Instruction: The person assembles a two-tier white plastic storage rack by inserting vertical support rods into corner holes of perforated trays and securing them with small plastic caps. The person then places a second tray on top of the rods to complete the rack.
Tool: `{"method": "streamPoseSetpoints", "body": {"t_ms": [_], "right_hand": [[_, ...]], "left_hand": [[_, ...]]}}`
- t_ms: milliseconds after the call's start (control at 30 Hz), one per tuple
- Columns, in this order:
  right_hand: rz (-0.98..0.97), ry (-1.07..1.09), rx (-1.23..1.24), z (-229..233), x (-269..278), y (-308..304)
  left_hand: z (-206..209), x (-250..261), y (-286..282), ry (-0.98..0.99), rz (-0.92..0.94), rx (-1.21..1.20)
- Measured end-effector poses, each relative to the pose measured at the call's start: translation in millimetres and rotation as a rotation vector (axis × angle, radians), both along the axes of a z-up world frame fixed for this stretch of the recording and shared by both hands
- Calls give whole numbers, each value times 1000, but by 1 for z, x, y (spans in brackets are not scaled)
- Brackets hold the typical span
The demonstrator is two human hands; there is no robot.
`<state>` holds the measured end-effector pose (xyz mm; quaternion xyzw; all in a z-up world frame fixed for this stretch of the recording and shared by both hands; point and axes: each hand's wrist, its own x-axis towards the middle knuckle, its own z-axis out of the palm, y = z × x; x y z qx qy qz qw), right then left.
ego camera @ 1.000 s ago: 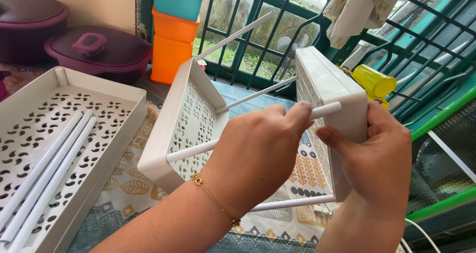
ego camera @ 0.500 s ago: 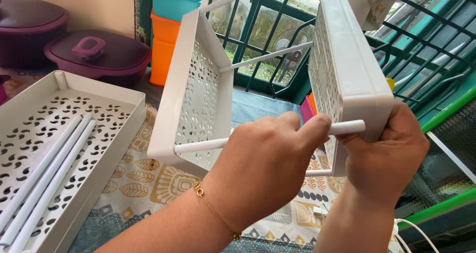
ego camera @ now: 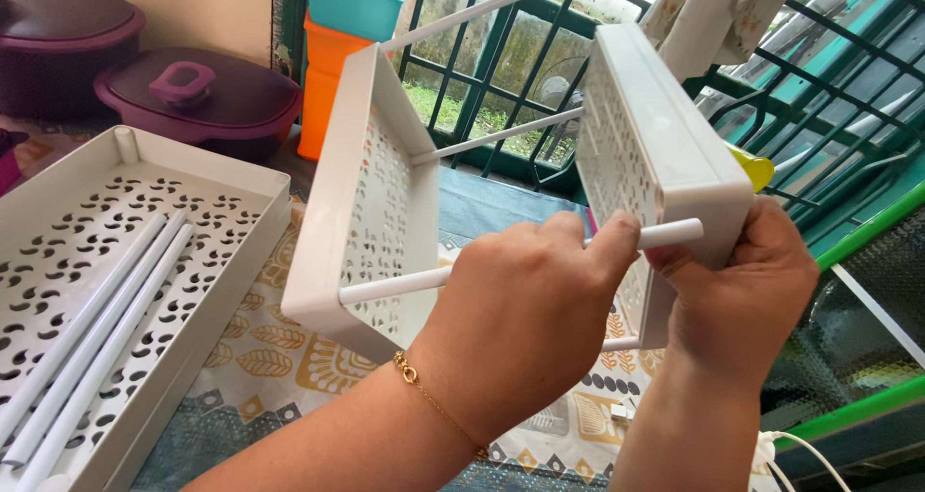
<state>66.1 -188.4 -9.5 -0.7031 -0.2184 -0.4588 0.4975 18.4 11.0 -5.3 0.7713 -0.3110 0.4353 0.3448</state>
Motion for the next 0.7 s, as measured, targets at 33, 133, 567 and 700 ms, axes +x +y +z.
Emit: {"method": "streamPoseSetpoints", "body": {"t_ms": [33,133,567,700], "right_hand": [[38,11,20,-1,1,0],[105,27,46,-4,3,3],[-187,44,-167,14,-21,8],[-355,98,-186,14,-15,8]], "left_hand": [[0,-1,0,-11,35,2],[1,-1,3,26,57,1],[-7,12,-1,-30,-24,-82],[-12,17,-7,-15,-35,-53]]}}
